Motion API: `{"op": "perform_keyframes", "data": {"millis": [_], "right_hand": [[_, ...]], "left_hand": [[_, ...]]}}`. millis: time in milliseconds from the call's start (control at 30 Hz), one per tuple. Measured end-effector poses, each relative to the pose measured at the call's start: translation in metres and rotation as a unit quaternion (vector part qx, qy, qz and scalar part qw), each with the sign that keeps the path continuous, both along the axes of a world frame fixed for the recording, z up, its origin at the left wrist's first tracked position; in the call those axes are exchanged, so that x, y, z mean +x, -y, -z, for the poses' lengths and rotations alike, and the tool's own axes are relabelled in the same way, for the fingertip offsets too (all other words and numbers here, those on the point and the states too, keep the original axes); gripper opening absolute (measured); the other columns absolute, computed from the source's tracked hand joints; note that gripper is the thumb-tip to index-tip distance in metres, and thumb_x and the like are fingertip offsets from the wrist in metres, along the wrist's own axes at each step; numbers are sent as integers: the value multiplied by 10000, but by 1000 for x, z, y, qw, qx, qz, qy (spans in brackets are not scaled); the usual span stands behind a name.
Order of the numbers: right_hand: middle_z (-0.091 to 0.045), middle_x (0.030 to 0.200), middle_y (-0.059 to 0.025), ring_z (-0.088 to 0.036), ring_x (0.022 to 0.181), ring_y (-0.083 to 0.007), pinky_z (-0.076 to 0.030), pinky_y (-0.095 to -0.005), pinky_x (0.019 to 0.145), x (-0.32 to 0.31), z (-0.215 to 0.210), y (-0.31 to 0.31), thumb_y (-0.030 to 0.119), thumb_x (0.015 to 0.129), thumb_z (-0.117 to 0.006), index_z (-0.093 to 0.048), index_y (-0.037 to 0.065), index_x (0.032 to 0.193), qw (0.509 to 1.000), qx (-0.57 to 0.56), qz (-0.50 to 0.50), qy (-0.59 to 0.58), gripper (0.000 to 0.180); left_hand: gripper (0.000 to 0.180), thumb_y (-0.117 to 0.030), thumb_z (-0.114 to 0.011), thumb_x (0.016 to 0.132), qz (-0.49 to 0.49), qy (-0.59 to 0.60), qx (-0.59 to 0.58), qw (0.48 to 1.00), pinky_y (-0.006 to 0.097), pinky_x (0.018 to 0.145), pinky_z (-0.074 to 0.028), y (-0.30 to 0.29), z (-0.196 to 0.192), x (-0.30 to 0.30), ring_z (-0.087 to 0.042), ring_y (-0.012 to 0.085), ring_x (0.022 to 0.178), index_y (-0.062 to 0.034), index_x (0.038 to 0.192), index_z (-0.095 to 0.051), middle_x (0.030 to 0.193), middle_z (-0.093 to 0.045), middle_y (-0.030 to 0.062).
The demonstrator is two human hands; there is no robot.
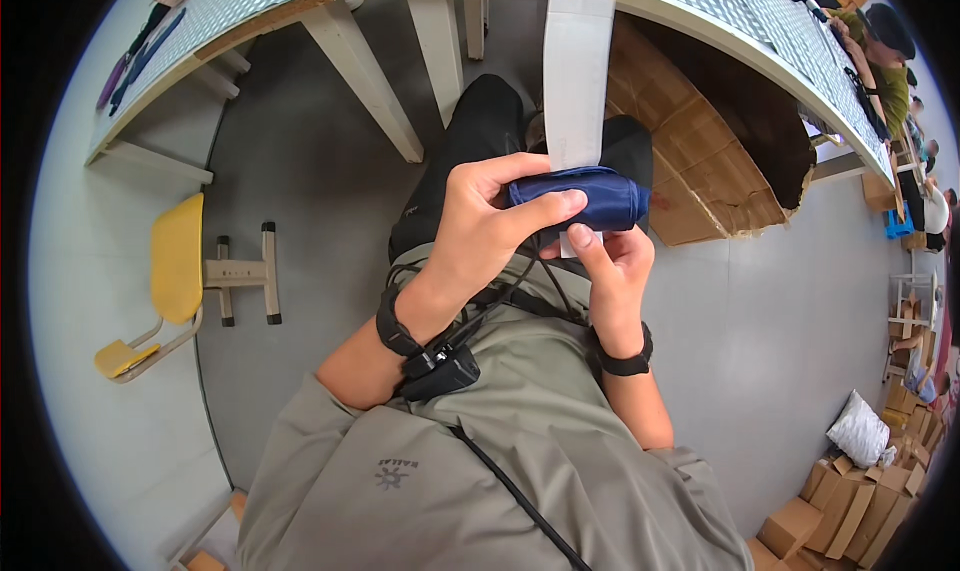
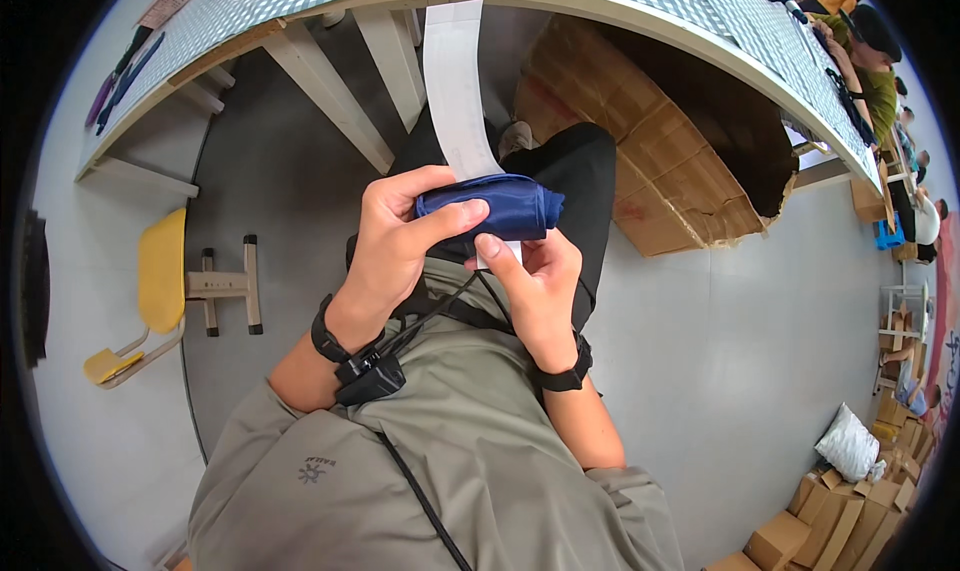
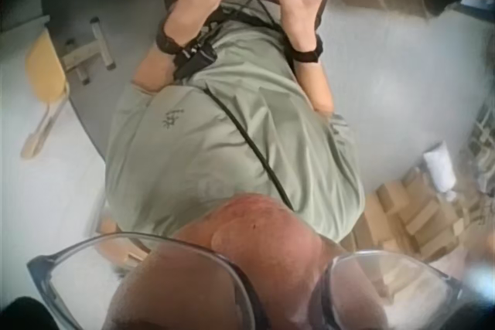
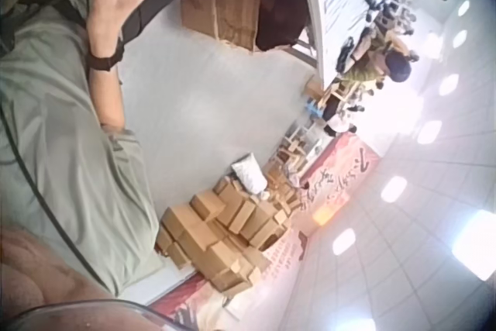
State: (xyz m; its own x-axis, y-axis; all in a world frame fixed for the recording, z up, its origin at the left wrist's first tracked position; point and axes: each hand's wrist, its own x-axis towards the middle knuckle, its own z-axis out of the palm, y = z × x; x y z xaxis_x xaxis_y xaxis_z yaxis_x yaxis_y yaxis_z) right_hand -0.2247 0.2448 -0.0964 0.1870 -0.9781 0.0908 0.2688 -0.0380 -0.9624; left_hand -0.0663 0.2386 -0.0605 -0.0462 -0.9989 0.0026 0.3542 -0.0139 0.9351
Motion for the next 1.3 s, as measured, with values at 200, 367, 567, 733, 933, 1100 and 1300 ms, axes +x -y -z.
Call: {"op": "perform_keyframes", "data": {"millis": [200, 367, 567, 733, 933, 1100, 1300], "right_hand": [[-696, 991, -85, -668, 851, -143, -603, -317, 739, -2, 1, 1, 111, 927, -710, -654, -40, 1089, 998, 47, -7, 47, 228], [-697, 996, -86, -668, 857, -140, -600, -313, 753, -4, 4, 2, 115, 926, -714, -654, -40, 1100, 999, 30, -5, 35, 240], [-713, 920, -101, -705, 738, -192, -590, -316, 700, -1, 4, -2, 202, 926, -716, -664, -47, 1051, 999, 21, 33, -15, 283], [-707, 791, -100, -707, 687, -201, -576, -303, 668, -1, 10, -10, 170, 946, -695, -697, -59, 900, 999, 23, 38, -32, 234], [-692, 748, -126, -709, 670, -236, -578, -331, 671, 0, 12, -12, 244, 1007, -602, -691, -78, 847, 998, 32, 54, -22, 371], [-705, 783, -140, -681, 678, -177, -574, -306, 682, 3, 17, -11, 217, 1019, -601, -707, -88, 879, 996, 69, 29, 48, 353], [-717, 780, -133, -683, 675, -165, -567, -283, 661, 0, 17, -7, 178, 980, -665, -719, -79, 873, 995, 64, 76, 20, 284]], "left_hand": [[159, -55, -736, 842, -11, 31, -16, 999, 243, 650, -511, 4, 8, -2, -651, 102, 753, 65, 939, -699, 824, -685, 60], [148, -42, -728, 845, -2, 25, 1, 1000, 253, 602, -526, 5, 7, -4, -651, 113, 727, 60, 949, -703, 835, -686, 70], [216, -35, -724, 846, 31, -16, -13, 999, 253, 653, -535, 8, 21, 1, -663, 122, 791, 71, 1033, -704, 876, -705, 94], [246, -41, -712, 865, 20, 8, -22, 1000, 253, 654, -531, 12, 33, 0, -661, 120, 801, 74, 1081, -691, 888, -710, 99], [178, -67, -697, 890, 30, -5, 24, 999, 242, 596, -502, 11, 28, -6, -626, 97, 678, 75, 999, -702, 830, -695, 79], [149, -76, -721, 878, 17, -53, 56, 997, 232, 426, -421, 10, 28, -8, -591, 85, 556, 70, 857, -705, 703, -656, 49], [125, -61, -715, 884, 2, -9, 37, 999, 242, 643, -498, 15, 43, -9, -625, 95, 715, 57, 924, -706, 836, -694, 83]]}}
